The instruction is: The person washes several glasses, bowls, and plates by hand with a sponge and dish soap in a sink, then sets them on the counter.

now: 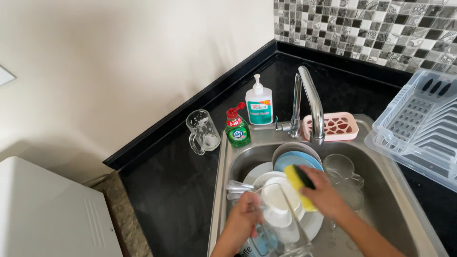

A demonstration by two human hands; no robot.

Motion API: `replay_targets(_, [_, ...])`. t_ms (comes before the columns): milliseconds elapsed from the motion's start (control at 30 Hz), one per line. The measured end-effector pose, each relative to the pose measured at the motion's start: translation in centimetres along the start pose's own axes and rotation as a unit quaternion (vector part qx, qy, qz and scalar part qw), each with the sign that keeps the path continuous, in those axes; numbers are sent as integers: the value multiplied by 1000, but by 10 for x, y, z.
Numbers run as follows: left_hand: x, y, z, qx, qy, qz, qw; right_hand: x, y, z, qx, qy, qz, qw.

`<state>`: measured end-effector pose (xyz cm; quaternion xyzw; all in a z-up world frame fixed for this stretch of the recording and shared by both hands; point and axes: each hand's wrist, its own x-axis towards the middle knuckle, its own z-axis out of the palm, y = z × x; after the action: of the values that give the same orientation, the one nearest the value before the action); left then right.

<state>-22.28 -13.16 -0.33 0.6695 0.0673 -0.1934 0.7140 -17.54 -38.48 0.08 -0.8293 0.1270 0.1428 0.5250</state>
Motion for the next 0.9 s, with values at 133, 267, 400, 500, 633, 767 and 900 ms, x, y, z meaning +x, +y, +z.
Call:
replay_targets(133, [-12, 18, -11, 17, 97, -27, 995, 45, 50, 63, -250, 13, -229, 941])
replay_targets(267, [-25, 33, -8, 59, 141, -94, 984, 36, 23, 67, -417, -9, -183, 890])
replay_targets(400, [-3, -7, -13, -16, 116, -35, 992, 28, -1, 30, 58, -61, -68, 994])
replay_targets(500, [1, -7, 3, -17, 101, -74, 992, -6, -20, 11, 377, -123, 21, 918])
replay_targets(633, [-1, 21, 14, 211, 41, -53, 975, -25, -37, -15, 338, -125, 28, 932])
replay_targets(767, [12, 26, 39, 376, 56, 2, 925, -22, -51, -28, -40, -111, -75, 990])
replay_targets(900, [13, 38, 47, 367, 43, -31, 929, -24, -42, -34, -93, -171, -176, 965])
